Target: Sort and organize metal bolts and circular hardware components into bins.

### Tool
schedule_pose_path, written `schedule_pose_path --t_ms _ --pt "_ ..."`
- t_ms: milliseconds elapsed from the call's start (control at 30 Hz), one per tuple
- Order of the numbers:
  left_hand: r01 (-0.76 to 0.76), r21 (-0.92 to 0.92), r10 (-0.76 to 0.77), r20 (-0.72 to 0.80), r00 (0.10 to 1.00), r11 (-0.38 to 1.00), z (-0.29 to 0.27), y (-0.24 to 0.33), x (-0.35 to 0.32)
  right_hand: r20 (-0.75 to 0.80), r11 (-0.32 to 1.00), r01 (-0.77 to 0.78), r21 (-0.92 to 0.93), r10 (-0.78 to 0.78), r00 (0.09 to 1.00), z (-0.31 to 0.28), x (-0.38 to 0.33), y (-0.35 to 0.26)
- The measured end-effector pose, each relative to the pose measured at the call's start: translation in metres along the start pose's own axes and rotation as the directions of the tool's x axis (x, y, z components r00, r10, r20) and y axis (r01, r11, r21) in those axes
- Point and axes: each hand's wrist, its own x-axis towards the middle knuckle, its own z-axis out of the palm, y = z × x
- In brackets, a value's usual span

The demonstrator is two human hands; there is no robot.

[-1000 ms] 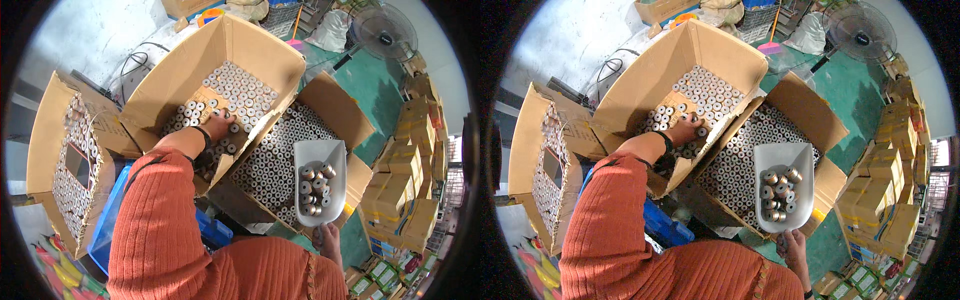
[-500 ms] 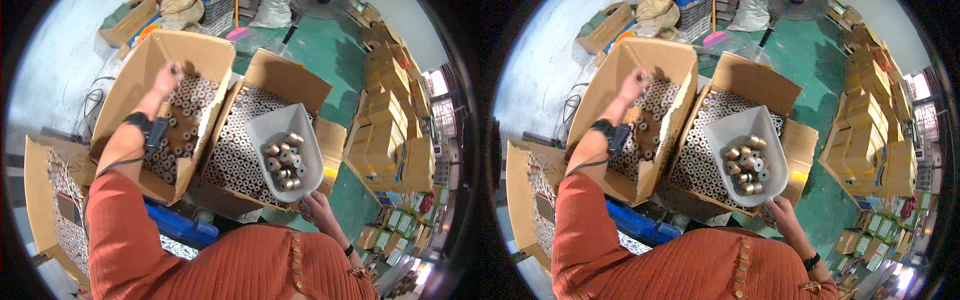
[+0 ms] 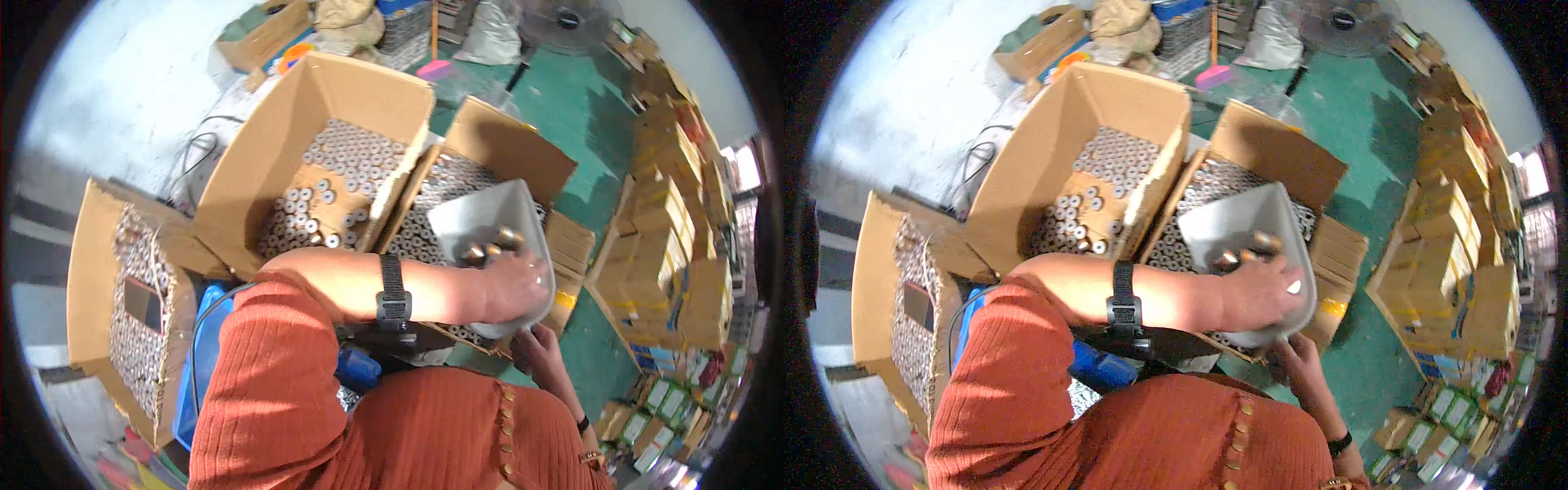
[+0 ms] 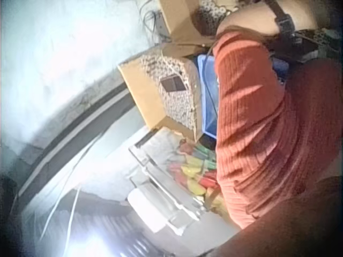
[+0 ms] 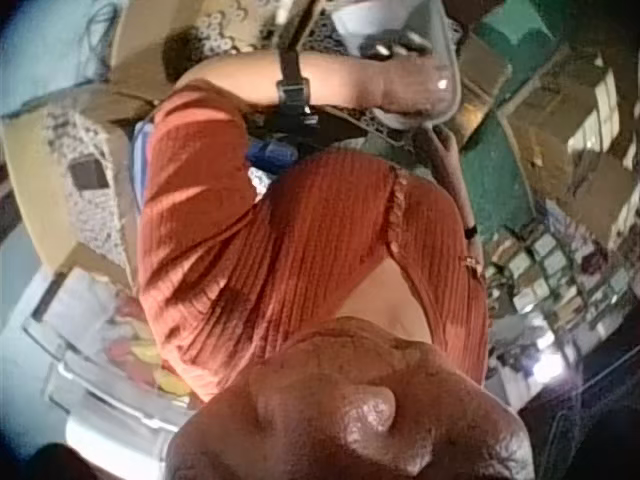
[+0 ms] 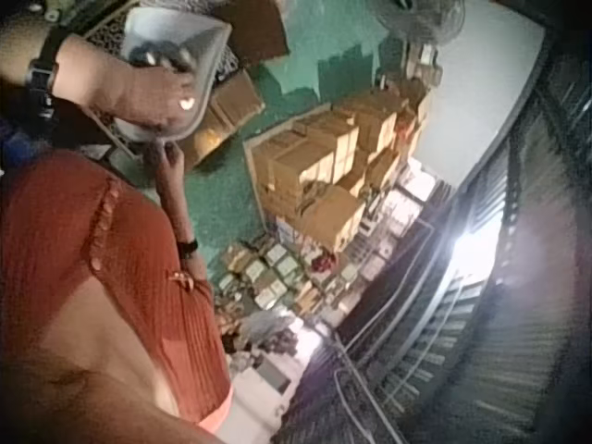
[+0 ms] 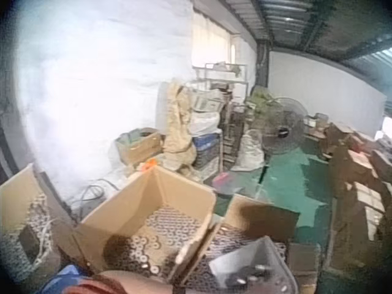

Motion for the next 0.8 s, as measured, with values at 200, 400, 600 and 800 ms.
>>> schedule_pose_path --t_ms 200,400,600,800 --pt "0.618 -0.005 -0.617 -0.061 0.784 0.786 -0.081 -0.144 -0.028 -0.129 0.995 -0.091 0.029 0.094 0.987 -0.019 0.0 0.027" --pt "0.994 0.061 -0.98 -0.185 -0.074 -0.086 -0.052 -0.325 -0.263 -0.15 0.998 -0.059 0.002 0.059 0.987 -0.022 0.009 0.043" --pt "0.939 0.204 -0.96 -0.021 -0.279 -0.277 0.038 -0.314 -0.305 -0.175 0.989 -0.129 0.071 0.139 0.975 -0.019 0.015 0.038" --pt "0.897 0.367 -0.959 0.038 -0.281 -0.248 0.026 -0.308 -0.313 -0.104 0.99 -0.114 0.079 0.122 0.987 -0.015 0.02 0.034"
